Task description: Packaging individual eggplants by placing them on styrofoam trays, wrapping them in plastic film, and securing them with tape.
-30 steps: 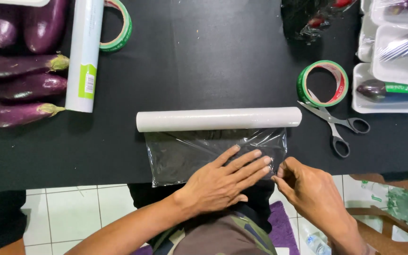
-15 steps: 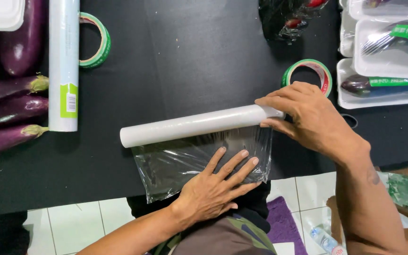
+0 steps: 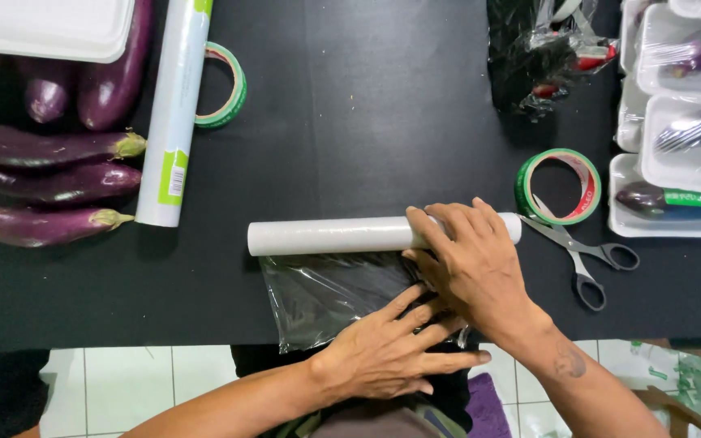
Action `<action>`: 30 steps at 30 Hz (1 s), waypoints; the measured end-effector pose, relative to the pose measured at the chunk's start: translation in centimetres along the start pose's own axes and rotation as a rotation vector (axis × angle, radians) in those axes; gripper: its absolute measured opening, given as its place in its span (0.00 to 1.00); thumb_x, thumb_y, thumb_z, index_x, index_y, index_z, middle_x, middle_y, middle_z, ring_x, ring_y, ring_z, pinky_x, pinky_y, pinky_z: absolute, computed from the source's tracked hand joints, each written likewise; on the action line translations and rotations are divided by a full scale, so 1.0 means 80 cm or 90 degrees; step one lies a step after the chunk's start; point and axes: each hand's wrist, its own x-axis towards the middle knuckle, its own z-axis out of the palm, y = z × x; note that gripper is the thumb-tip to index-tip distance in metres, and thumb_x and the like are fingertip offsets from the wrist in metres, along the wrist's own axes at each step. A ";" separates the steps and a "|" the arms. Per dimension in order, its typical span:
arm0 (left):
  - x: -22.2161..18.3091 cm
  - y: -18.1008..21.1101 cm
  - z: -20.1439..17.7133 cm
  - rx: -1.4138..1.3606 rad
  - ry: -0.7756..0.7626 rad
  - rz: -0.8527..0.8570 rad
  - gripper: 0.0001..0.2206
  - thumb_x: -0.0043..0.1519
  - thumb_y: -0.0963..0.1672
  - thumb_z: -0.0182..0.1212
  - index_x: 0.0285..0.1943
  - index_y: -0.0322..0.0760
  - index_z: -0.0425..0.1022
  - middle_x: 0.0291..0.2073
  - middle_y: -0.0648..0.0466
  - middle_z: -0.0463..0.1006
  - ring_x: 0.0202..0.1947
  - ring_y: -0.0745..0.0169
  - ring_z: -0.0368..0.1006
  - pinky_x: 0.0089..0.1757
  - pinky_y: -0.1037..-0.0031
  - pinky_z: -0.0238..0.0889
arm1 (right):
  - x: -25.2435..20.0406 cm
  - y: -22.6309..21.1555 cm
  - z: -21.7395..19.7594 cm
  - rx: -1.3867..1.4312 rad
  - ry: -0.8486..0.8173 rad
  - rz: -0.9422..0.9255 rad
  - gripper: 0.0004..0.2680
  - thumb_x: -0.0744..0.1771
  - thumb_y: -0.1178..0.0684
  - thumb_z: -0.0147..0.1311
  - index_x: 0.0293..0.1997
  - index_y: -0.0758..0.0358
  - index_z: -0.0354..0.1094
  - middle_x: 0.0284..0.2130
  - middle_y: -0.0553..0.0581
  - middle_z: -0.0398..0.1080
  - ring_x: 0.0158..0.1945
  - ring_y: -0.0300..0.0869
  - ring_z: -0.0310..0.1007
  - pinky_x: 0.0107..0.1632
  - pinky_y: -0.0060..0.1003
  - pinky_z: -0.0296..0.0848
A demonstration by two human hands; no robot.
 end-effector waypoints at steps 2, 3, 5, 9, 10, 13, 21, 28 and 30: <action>-0.005 0.007 0.010 0.042 -0.017 -0.002 0.48 0.50 0.67 0.67 0.80 0.66 0.52 0.75 0.57 0.62 0.74 0.48 0.58 0.70 0.50 0.46 | 0.000 0.000 -0.002 0.009 -0.027 0.009 0.14 0.68 0.45 0.58 0.59 0.53 0.67 0.48 0.53 0.71 0.47 0.48 0.72 0.61 0.55 0.70; -0.008 0.008 0.014 0.085 -0.038 0.001 0.49 0.48 0.68 0.65 0.80 0.67 0.52 0.79 0.59 0.55 0.77 0.46 0.53 0.70 0.49 0.46 | 0.001 0.000 -0.002 0.019 -0.050 0.025 0.15 0.68 0.45 0.57 0.60 0.53 0.66 0.48 0.53 0.71 0.47 0.49 0.72 0.62 0.56 0.69; -0.008 0.008 0.018 0.093 -0.043 0.002 0.48 0.49 0.67 0.64 0.80 0.67 0.52 0.79 0.61 0.53 0.77 0.46 0.51 0.70 0.48 0.45 | 0.006 0.008 -0.010 0.051 -0.061 0.020 0.15 0.69 0.46 0.56 0.62 0.56 0.65 0.53 0.59 0.68 0.52 0.53 0.70 0.63 0.58 0.67; -0.009 0.009 0.015 0.083 -0.082 0.007 0.35 0.59 0.61 0.55 0.78 0.69 0.55 0.80 0.64 0.48 0.77 0.47 0.51 0.70 0.46 0.43 | -0.019 0.010 -0.051 0.157 0.051 0.183 0.13 0.70 0.52 0.56 0.59 0.67 0.71 0.52 0.64 0.72 0.54 0.52 0.73 0.60 0.44 0.71; -0.010 0.010 0.019 0.076 -0.080 0.009 0.35 0.59 0.61 0.55 0.78 0.69 0.55 0.80 0.64 0.48 0.77 0.47 0.51 0.70 0.46 0.43 | -0.037 0.011 -0.062 0.154 0.045 0.186 0.13 0.70 0.52 0.56 0.59 0.67 0.71 0.52 0.64 0.72 0.54 0.52 0.73 0.60 0.44 0.71; -0.014 0.009 0.027 0.059 -0.074 0.018 0.32 0.61 0.55 0.54 0.78 0.68 0.56 0.80 0.61 0.48 0.78 0.41 0.48 0.70 0.43 0.44 | -0.078 0.003 -0.086 0.168 -0.196 0.627 0.07 0.68 0.44 0.56 0.40 0.49 0.78 0.28 0.44 0.78 0.30 0.39 0.74 0.42 0.34 0.67; -0.011 0.009 0.028 0.116 -0.076 0.022 0.30 0.67 0.52 0.48 0.81 0.64 0.50 0.81 0.57 0.47 0.78 0.41 0.46 0.70 0.42 0.43 | -0.145 -0.048 -0.058 0.363 -0.354 0.786 0.09 0.66 0.44 0.59 0.27 0.52 0.74 0.18 0.44 0.68 0.23 0.37 0.51 0.33 0.33 0.62; -0.013 0.007 0.031 0.093 -0.071 0.036 0.31 0.67 0.52 0.49 0.82 0.66 0.46 0.81 0.56 0.47 0.78 0.40 0.48 0.69 0.42 0.45 | -0.175 -0.038 -0.053 0.505 -0.267 0.773 0.10 0.69 0.49 0.57 0.27 0.57 0.73 0.18 0.46 0.61 0.19 0.34 0.46 0.26 0.31 0.50; -0.013 0.007 0.031 0.094 -0.062 0.037 0.32 0.67 0.53 0.51 0.81 0.71 0.43 0.81 0.55 0.48 0.77 0.40 0.49 0.68 0.41 0.45 | -0.170 -0.041 -0.059 0.488 -0.290 0.816 0.11 0.69 0.48 0.57 0.26 0.57 0.73 0.18 0.46 0.60 0.19 0.34 0.45 0.26 0.31 0.49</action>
